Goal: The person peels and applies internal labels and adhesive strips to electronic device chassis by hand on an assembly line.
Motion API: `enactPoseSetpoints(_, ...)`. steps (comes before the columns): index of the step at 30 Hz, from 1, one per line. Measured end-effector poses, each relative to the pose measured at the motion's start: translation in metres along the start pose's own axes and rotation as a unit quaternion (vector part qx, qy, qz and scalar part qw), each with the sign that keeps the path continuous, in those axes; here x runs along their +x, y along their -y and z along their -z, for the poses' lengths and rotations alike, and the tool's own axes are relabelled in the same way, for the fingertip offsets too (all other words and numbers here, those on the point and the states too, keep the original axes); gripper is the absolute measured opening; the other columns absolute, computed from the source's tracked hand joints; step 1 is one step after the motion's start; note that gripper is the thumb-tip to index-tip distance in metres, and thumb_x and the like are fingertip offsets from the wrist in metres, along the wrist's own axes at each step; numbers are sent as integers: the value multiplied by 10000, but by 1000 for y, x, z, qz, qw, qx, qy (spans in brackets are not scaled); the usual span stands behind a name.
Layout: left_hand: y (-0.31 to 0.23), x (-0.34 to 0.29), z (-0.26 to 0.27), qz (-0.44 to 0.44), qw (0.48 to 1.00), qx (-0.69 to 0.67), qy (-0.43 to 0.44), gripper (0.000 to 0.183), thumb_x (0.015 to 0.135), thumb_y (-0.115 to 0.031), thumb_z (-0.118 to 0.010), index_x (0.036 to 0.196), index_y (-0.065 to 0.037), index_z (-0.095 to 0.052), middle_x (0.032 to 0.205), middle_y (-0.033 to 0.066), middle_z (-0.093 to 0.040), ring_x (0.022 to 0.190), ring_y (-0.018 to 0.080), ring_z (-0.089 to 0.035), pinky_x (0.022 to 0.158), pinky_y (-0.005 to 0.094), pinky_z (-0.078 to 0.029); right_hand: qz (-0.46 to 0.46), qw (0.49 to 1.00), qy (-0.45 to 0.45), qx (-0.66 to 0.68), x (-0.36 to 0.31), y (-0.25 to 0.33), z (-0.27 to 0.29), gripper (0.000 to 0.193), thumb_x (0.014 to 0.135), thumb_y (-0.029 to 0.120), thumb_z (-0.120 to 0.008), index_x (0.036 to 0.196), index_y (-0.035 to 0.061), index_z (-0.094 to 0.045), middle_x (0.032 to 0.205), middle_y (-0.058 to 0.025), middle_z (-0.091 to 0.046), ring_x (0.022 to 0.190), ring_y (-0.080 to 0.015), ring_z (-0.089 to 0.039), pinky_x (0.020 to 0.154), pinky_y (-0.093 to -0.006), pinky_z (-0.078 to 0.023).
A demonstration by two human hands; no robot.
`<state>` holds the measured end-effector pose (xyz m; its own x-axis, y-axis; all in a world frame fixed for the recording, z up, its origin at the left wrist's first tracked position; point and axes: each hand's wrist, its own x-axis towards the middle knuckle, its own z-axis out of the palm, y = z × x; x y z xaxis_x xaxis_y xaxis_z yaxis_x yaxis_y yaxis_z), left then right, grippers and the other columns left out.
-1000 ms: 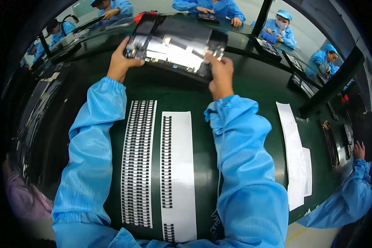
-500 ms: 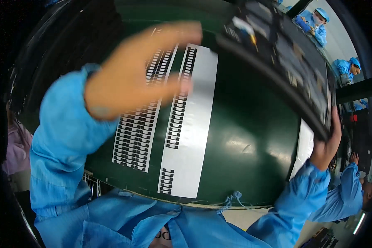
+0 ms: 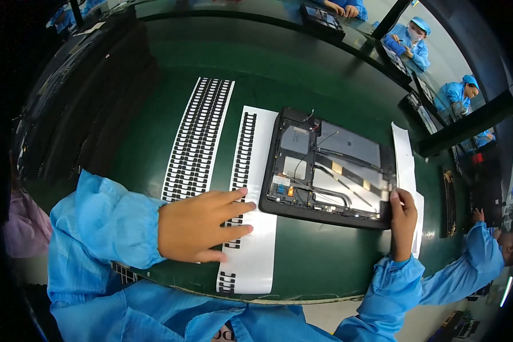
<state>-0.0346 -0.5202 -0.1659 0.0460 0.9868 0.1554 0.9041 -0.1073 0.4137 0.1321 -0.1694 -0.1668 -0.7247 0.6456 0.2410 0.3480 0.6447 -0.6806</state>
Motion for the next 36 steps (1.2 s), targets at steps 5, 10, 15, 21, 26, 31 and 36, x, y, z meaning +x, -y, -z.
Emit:
enactPoseSetpoints(5, 32, 33, 23, 99, 985, 31, -135, 398, 700, -178, -616, 1025, 27, -514, 1093, 190, -467, 1019, 318, -454, 838, 366, -393, 116, 993, -14, -7, 2, 79, -16, 116, 759, 81, -537, 826, -9, -567, 757, -86, -540, 730, -185, -538, 652, -263, -424)
enactPoseSetpoints(10, 70, 40, 1, 169, 959, 137, -178, 407, 726, -199, -585, 1018, 71, -501, 1085, 197, -471, 1021, 312, -454, 865, 363, -380, 294, 949, 108, -34, 30, 174, -122, 112, 677, 63, -544, 727, -18, -603, 705, -124, -564, 704, -246, -558, 637, -322, -436)
enactPoseSetpoints(15, 66, 45, 3, 166, 966, 139, -141, 449, 733, -240, -576, 1039, 75, -484, 1096, 196, -463, 1044, 314, -435, 901, 360, -348, 336, 879, 30, -338, 47, 180, -185, 142, 572, 206, -622, 610, 69, -625, 681, -102, -590, 711, -253, -548, 580, -355, -364)
enactPoseSetpoints(21, 69, 38, -5, 166, 952, 161, -202, 418, 724, -228, -586, 1006, 70, -507, 1057, 200, -485, 1037, 309, -444, 920, 354, -333, 263, 924, 55, -271, 43, 187, -203, 133, 573, 207, -625, 630, 87, -630, 687, -103, -596, 760, -258, -541, 645, -374, -337)
enactPoseSetpoints(26, 69, 36, -4, 181, 953, 166, -180, 446, 724, -237, -582, 1031, 74, -495, 1070, 200, -480, 1028, 307, -448, 906, 349, -346, 229, 940, 88, -236, 46, 192, -202, 109, 578, 166, -593, 634, 79, -629, 680, -118, -596, 755, -276, -539, 649, -384, -337)
enactPoseSetpoints(31, 69, 49, -2, 123, 958, 178, -187, 435, 729, -232, -583, 1023, 77, -498, 1103, 202, -470, 1029, 320, -445, 892, 362, -360, 213, 973, 51, -78, 61, 182, -163, 217, 642, 182, -552, 672, -28, -598, 655, -212, -565, 603, -316, -571, 575, -366, -456)
enactPoseSetpoints(36, 84, 41, 2, 182, 958, 167, -142, 407, 767, -210, -563, 1068, 52, -483, 1154, 176, -451, 1093, 308, -412, 926, 357, -337, 123, 975, 111, 147, 42, 155, -51, 190, 718, 158, -545, 771, -16, -599, 649, -42, -558, 618, -101, -511, 564, -245, -409)
